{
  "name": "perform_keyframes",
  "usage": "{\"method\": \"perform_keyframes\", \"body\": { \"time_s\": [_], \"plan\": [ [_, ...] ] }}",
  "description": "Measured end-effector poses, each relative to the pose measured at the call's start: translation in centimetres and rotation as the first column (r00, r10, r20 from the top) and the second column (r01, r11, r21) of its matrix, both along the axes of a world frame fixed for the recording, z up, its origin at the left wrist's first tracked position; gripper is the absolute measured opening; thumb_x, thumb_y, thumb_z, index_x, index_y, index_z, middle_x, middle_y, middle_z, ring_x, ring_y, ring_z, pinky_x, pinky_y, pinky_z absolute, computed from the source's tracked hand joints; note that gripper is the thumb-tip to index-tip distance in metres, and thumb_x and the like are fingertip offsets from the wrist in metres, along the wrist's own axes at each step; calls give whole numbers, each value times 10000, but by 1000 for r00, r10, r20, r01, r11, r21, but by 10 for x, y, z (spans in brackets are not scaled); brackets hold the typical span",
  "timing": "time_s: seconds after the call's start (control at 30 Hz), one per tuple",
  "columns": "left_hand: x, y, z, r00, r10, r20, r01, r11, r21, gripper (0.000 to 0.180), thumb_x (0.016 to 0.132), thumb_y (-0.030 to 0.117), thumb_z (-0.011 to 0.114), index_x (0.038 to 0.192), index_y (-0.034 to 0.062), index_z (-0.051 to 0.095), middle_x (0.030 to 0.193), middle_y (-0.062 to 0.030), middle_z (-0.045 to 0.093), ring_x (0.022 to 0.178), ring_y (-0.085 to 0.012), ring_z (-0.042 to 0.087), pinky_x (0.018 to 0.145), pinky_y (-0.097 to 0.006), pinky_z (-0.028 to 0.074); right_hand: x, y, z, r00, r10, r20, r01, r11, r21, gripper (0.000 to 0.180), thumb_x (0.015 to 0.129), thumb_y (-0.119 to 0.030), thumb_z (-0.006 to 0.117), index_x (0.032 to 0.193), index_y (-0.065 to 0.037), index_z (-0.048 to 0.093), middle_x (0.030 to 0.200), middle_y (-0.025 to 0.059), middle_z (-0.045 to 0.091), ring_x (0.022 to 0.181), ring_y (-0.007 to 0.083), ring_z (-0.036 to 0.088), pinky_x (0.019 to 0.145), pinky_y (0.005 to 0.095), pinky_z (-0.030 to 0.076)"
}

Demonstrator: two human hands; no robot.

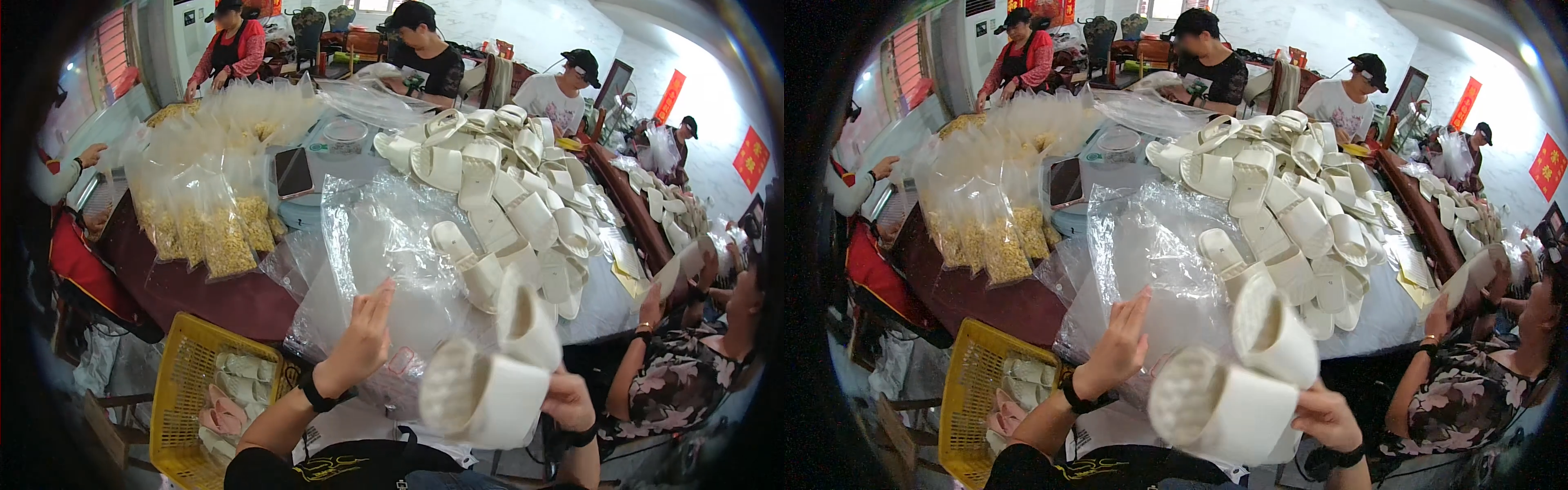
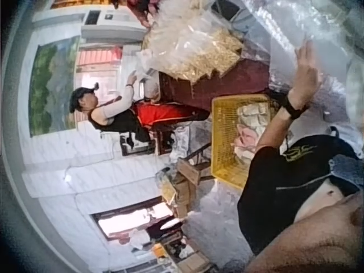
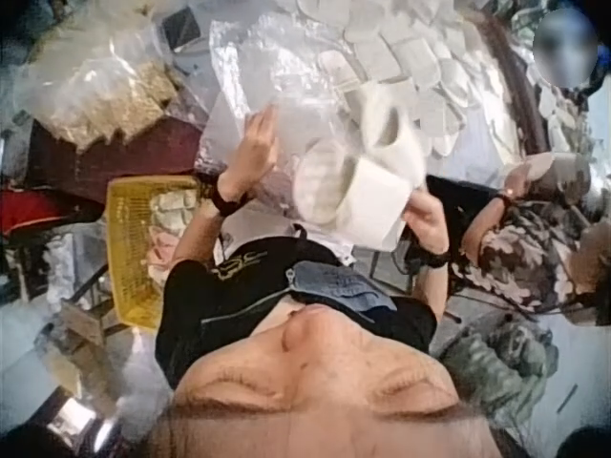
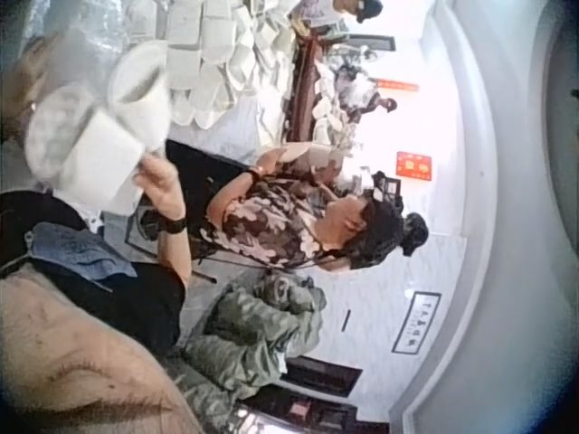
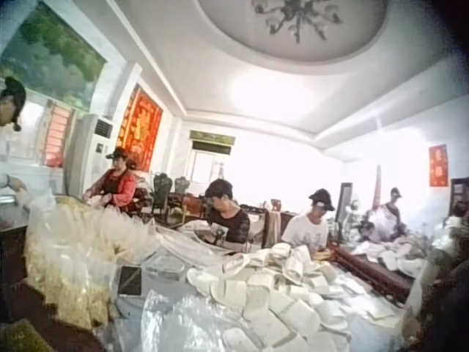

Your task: Packing pairs of white sandals into plastic bags and placing them into a yellow basket.

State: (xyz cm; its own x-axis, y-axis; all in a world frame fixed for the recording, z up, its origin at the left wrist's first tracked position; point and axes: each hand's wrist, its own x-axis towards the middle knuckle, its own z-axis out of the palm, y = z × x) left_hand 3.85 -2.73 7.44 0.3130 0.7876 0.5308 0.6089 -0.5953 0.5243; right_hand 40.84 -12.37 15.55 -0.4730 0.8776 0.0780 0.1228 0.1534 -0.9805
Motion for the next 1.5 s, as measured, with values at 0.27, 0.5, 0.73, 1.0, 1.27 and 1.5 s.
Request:
{"method": "perform_keyframes", "body": {
  "time_s": [0.27, 0.5, 0.73, 1.0, 1.27, 1.5],
  "plan": [
    [3, -8, 11, 987, -157, 43, 161, 979, -125, 812, 804, -80, 544, 1549, -109, 223, 1567, -307, 321, 1388, -488, 349, 1180, -500, 296, -47, 15, -16, 972, 206, -112, -231, 920, -317, 542, 957, 7, 647, 1472, 51, 483, 1584, 105, 342, 1408, 201, 387, 1125, 295, 323],
    [-17, -30, 9, 973, -227, -38, 215, 955, -205, 862, 767, -128, 487, 1574, -75, 190, 1628, -297, 218, 1503, -495, 210, 1231, -481, 228, -53, 35, -42, 998, 59, 24, -54, 983, -173, 554, 961, 26, 634, 1491, 19, 472, 1484, 98, 399, 1271, 173, 458, 1072, 289, 373],
    [2, -44, 17, 928, -209, -308, 154, 969, -192, 877, 765, -128, 504, 1579, -62, 185, 1656, -249, 190, 1541, -443, 168, 1181, -652, 172, -87, 37, -60, 958, -4, 288, -4, 1000, 27, 535, 929, -72, 710, 1424, 1, 521, 1102, 154, 488, 1039, 268, 458, 908, 314, 411],
    [22, -47, 11, 940, -230, -251, 212, 973, -95, 861, 764, -83, 535, 1558, -93, 204, 1654, -233, 200, 1544, -412, 187, 1162, -663, 170, -133, 49, -71, 951, 3, 309, -70, 976, 206, 549, 913, -56, 684, 1432, -16, 508, 1203, 221, 499, 1137, 398, 414, 1016, 458, 385],
    [17, -35, 33, 947, 62, -316, -37, 996, 84, 366, 791, 89, 651, 1154, 51, 634, 1584, -304, 291, 1524, -451, 207, 1161, -667, 146, -150, 48, -69, 885, -36, 465, -200, 872, 448, 521, 876, -35, 673, 1379, -17, 535, 1457, 251, 428, 1325, 511, 349, 1121, 538, 333],
    [26, -8, 18, 893, 172, -415, -91, 974, 207, 433, 863, 128, 584, 1272, -11, 618, 1550, -253, 403, 1505, -376, 308, 1154, -692, 164, -161, 44, -66, 873, 15, 488, -235, 889, 393, 445, 885, -16, 666, 1320, -52, 581, 1449, 250, 431, 1312, 495, 350, 1118, 540, 310]
  ]
}}
